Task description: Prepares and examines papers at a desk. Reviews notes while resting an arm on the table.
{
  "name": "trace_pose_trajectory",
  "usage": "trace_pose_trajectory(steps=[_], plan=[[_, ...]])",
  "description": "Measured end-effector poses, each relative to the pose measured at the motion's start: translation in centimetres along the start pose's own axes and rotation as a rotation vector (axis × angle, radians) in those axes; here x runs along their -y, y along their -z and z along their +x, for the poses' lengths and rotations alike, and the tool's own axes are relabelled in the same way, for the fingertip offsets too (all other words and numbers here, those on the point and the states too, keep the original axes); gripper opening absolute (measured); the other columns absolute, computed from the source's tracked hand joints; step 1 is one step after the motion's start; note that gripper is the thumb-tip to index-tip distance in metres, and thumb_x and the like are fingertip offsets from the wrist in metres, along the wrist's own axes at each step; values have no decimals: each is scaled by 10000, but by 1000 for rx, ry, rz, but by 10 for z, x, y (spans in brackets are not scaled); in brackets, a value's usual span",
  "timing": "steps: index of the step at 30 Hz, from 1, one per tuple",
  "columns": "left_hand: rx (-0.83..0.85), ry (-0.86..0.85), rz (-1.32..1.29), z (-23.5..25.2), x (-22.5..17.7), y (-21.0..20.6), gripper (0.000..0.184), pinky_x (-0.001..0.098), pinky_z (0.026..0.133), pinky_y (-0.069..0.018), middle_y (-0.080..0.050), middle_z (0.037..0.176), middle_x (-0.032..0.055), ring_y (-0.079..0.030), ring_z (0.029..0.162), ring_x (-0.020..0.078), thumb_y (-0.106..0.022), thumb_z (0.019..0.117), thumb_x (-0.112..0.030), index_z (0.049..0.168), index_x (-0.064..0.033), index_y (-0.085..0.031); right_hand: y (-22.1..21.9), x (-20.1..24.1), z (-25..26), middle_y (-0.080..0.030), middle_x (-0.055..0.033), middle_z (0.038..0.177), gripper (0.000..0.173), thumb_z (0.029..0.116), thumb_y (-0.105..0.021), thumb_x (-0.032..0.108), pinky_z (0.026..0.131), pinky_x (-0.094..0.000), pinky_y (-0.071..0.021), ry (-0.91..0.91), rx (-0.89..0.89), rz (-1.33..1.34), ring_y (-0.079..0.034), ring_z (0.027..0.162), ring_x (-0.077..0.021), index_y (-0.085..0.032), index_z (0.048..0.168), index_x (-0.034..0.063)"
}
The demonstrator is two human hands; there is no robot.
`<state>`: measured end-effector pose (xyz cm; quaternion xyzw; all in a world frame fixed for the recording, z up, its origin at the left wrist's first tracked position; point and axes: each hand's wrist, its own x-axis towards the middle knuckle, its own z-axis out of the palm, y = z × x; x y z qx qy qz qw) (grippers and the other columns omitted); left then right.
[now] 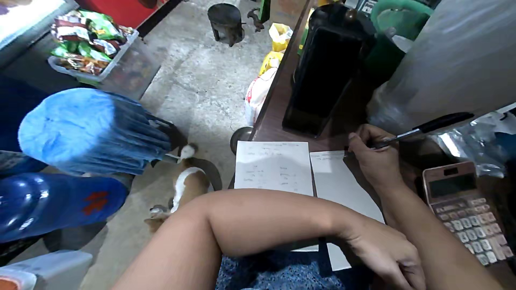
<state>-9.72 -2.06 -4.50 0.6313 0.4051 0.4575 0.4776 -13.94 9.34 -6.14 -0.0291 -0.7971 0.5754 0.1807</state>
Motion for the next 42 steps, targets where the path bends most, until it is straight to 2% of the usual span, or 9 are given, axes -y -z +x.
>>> trace_pose_trajectory(steps=[5, 8, 13, 18, 26, 31, 34, 36, 42], plan=[[-36, -65, -227, 3, 4, 0, 209, 190, 605, -440, -634, 682, 34, -556, 610, 10, -701, 922, -120, 828, 67, -696, -1, 1, 1, -502, 146, 611, 353, 879, -620, -14, 504, -95, -397, -7, -26, 32, -461, 530, 61, -492, 646, 217], [-10, -4, -226, 3, -1, -1, 246, 204, 645, -433, -662, 750, 41, -557, 667, 15, -673, 954, -164, 902, 74, -710, -2, 0, 2, -506, 146, 614, 352, 886, -614, -4, 500, -103, -394, -10, -42, 42, -462, 526, 54, -490, 645, 221], [-55, -82, -244, 6, 14, -18, 263, 177, 600, -449, -618, 661, 20, -554, 604, -7, -675, 957, -142, 793, 64, -682, -2, 3, 4, -542, 126, 626, 341, 918, -602, -3, 489, -107, -416, -47, -71, 97, -488, 521, 44, -514, 659, 201], [90, -63, -293, 3, 13, -8, 301, 166, 505, -409, -547, 602, -9, -488, 501, -16, -627, 982, -170, 770, 43, -642, 4, 2, 6, -588, 102, 666, 328, 1002, -578, 59, 506, -125, -465, -105, -144, 259, -537, 545, 19, -552, 709, 204], [156, 61, -284, 2, 4, 1, 219, 204, 502, -436, -573, 616, 21, -508, 499, 29, -594, 978, -51, 799, 57, -661, 6, 18, 6, -596, 93, 652, 332, 1092, -481, 225, 428, -92, -375, -93, -176, 417, -471, 476, 44, -601, 784, 196], [168, 25, -272, 2, 7, 4, 210, 199, 504, -432, -559, 601, 16, -506, 497, 26, -612, 978, -60, 812, 59, -664, 2, 21, 3, -647, 88, 730, 254, 1071, -562, 246, 428, -105, -448, -84, -47, 359, -521, 487, 37, -622, 831, 189], [174, 29, -239, 2, 6, 3, 228, 193, 509, -435, -570, 611, 12, -511, 502, 18, -608, 985, -72, 802, 51, -668, -6, 21, -4, -642, 73, 749, 177, 976, -685, 123, 487, -157, -523, -98, 111, 287, -573, 538, -1, -612, 818, 155], [166, 36, -222, 2, 6, 2, 232, 189, 530, -433, -584, 630, 11, -512, 521, 11, -597, 993, -74, 816, 53, -676, -13, 22, -9, -620, 63, 708, 208, 923, -718, 67, 492, -154, -516, -112, 188, 265, -564, 530, -4, -590, 773, 133], [153, 58, -240, 1, 4, 1, 249, 187, 511, -415, -551, 592, -6, -491, 501, 6, -592, 995, -70, 788, 46, -668, -18, 14, -12, -566, 77, 664, 265, 945, -683, 79, 486, -118, -431, -3, 160, 125, -497, 526, 25, -555, 721, 136]])
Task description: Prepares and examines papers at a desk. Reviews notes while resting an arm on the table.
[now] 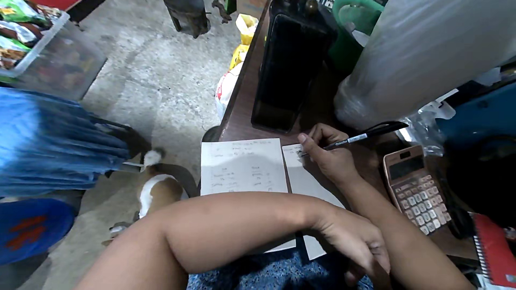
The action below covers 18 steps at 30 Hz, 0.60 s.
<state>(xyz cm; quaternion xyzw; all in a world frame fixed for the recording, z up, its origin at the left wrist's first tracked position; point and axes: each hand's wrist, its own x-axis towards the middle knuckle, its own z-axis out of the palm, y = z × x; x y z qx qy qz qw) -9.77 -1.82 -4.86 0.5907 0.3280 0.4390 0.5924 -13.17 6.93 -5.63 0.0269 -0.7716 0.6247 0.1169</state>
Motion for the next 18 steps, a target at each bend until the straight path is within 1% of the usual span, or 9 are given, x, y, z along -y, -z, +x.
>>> trace_pose_trajectory(steps=[3, 5, 7, 9, 11, 13, 15, 18], plan=[[-6, -1, 6, 1, -1, -1, 269, 193, 502, -409, -535, 574, -4, -484, 492, 11, -611, 992, -80, 760, 46, -658, -1, 0, 0, -577, 80, 664, 241, 916, -704, 72, 490, -123, -453, 9, 6, 9, -516, 530, 22, -564, 732, 139], [-13, -1, 21, 2, 1, -2, 272, 195, 496, -413, -551, 576, -5, -495, 491, 9, -614, 981, -74, 736, 38, -654, -3, 0, 0, -575, 80, 651, 247, 900, -712, 66, 482, -126, -446, 14, 18, 22, -512, 523, 21, -561, 718, 139], [8, 34, 58, 1, -3, 0, 244, 216, 511, -415, -586, 606, 11, -507, 516, 23, -640, 952, -64, 732, 39, -666, -5, 0, 0, -555, 72, 645, 269, 909, -696, 56, 474, -124, -430, 16, 17, 11, -495, 516, 20, -546, 700, 132], [13, 50, 114, 1, -7, 0, 255, 233, 516, -399, -583, 609, 22, -500, 527, 35, -654, 951, -68, 718, 36, -662, -8, 1, 1, -538, 62, 657, 286, 914, -690, 59, 482, -122, -403, 28, 15, -15, -477, 534, 17, -535, 683, 123], [9, 48, 153, 0, -7, 0, 267, 261, 529, -419, -591, 609, 33, -518, 535, 57, -644, 960, -77, 718, 32, -668, -8, 0, 1, -563, 56, 688, 273, 910, -700, 65, 509, -126, -431, 40, 41, -29, -508, 571, 15, -547, 691, 120], [16, 49, 159, 0, -6, 0, 270, 267, 526, -423, -590, 605, 31, -517, 527, 61, -651, 964, -94, 723, 26, -677, -8, -2, 2, -591, 45, 703, 257, 904, -714, 76, 518, -141, -446, 31, 68, -26, -532, 584, 2, -560, 701, 115], [17, 51, 164, 1, -6, 0, 269, 264, 522, -406, -581, 600, 29, -502, 525, 59, -662, 957, -95, 716, 25, -670, -8, -2, 2, -596, 38, 707, 256, 906, -716, 76, 514, -142, -452, 24, 80, -16, -536, 580, -2, -563, 704, 111], [21, 56, 165, 1, -7, 0, 277, 258, 513, -403, -569, 593, 23, -502, 522, 53, -660, 956, -89, 703, 23, -659, -8, -3, 2, -601, 30, 720, 256, 915, -709, 72, 508, -143, -463, 16, 85, -9, -540, 575, -5, -560, 709, 106]])
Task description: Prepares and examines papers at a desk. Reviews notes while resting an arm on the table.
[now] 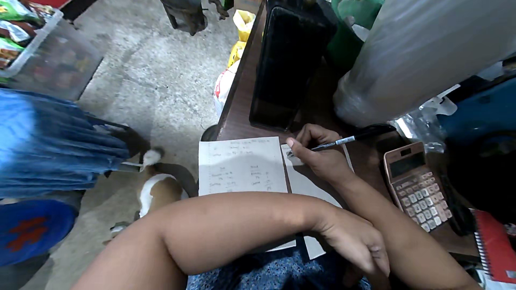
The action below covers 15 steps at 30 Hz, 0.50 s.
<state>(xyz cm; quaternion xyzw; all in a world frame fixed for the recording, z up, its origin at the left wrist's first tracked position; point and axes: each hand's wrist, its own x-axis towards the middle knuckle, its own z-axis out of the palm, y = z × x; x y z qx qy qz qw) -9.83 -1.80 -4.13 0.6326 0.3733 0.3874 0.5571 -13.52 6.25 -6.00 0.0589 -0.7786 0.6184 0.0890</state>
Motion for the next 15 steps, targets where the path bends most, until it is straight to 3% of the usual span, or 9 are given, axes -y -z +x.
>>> trace_pose_trajectory(steps=[5, 15], plan=[[-18, -28, -1, 1, 1, -2, 291, 226, 485, -366, -534, 557, -1, -477, 497, 25, -678, 942, -86, 671, 13, -642, -1, 0, 1, -581, 22, 722, 273, 915, -697, 65, 527, -144, -450, 16, 12, 6, -531, 599, -12, -547, 690, 99], [42, 32, 0, -1, -5, 6, 263, 278, 540, -425, -600, 631, 39, -530, 556, 73, -663, 967, -119, 754, 31, -693, 0, 1, 1, -568, 17, 691, 277, 898, -689, 27, 511, -140, -430, 26, 21, -14, -518, 581, -14, -538, 674, 90]])
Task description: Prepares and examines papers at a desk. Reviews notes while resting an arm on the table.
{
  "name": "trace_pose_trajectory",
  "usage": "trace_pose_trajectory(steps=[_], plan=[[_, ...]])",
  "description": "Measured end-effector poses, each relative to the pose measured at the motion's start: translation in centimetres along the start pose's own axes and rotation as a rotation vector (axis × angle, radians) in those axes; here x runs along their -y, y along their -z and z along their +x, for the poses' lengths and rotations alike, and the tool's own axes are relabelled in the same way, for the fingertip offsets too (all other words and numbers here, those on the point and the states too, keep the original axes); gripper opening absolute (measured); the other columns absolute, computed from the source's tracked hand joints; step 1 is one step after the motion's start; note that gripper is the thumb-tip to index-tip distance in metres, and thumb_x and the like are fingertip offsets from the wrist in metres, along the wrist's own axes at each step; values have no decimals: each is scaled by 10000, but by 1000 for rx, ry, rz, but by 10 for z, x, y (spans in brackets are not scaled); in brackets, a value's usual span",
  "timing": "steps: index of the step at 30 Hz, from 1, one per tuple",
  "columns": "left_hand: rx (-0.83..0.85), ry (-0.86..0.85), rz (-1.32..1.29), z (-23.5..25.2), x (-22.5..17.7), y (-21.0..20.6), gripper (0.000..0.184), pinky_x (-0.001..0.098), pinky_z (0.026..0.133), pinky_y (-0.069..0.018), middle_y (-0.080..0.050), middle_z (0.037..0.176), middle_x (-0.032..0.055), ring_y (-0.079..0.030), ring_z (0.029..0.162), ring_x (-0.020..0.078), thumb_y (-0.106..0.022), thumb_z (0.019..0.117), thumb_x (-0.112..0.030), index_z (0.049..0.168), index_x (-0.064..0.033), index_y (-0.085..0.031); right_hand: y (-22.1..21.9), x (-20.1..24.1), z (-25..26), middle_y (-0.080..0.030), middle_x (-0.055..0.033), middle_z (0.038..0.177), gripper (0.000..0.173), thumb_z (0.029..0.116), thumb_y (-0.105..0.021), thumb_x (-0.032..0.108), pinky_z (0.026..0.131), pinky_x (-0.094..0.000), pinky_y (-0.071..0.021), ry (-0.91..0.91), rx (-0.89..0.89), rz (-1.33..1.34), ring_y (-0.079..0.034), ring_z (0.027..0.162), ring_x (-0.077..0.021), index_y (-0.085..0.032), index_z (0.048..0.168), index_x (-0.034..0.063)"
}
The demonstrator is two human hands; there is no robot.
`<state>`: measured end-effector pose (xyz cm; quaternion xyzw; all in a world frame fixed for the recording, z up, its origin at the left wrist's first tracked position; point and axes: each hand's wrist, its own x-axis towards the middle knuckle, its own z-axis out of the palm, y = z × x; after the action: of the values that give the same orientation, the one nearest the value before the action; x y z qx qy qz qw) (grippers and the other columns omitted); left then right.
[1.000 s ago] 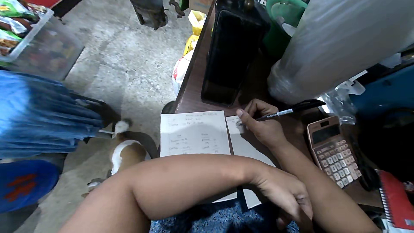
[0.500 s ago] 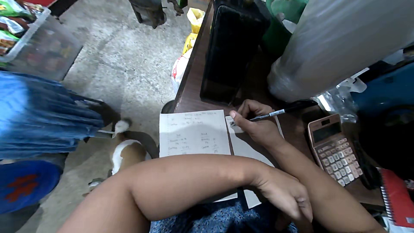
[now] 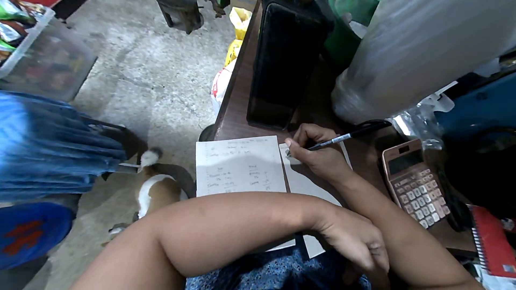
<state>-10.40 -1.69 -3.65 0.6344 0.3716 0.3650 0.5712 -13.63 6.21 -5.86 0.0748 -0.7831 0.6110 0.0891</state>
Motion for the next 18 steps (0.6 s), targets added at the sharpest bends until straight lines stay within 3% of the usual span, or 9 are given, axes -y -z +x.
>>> trace_pose_trajectory(steps=[3, 9, 14, 18], plan=[[-6, 2, 10, 1, 1, -1, 290, 266, 519, -401, -571, 600, 20, -508, 531, 63, -663, 965, -119, 707, 14, -666, 0, -1, 0, -563, 16, 695, 275, 899, -686, 22, 508, -143, -428, 6, -3, 9, -513, 577, -15, -533, 681, 89], [-2, 0, -21, 0, 2, 0, 262, 280, 526, -440, -607, 620, 24, -544, 544, 70, -670, 959, -124, 736, 10, -693, 1, -1, 1, -558, 16, 710, 285, 901, -671, 32, 523, -140, -431, 4, 3, -10, -514, 594, -13, -520, 669, 97], [-6, -35, -10, 0, 3, 0, 289, 265, 511, -398, -572, 586, 1, -509, 522, 50, -664, 958, -134, 701, -1, -679, 0, -2, 1, -551, 17, 687, 292, 905, -665, 18, 509, -142, -419, 8, -1, 8, -501, 572, -14, -512, 668, 95], [7, -15, -24, 0, 2, 0, 271, 267, 520, -421, -598, 608, 9, -532, 536, 53, -672, 956, -125, 718, 4, -690, -1, -2, 1, -534, 23, 687, 296, 900, -655, 15, 499, -136, -405, 13, -24, 3, -487, 569, -7, -501, 663, 102]])
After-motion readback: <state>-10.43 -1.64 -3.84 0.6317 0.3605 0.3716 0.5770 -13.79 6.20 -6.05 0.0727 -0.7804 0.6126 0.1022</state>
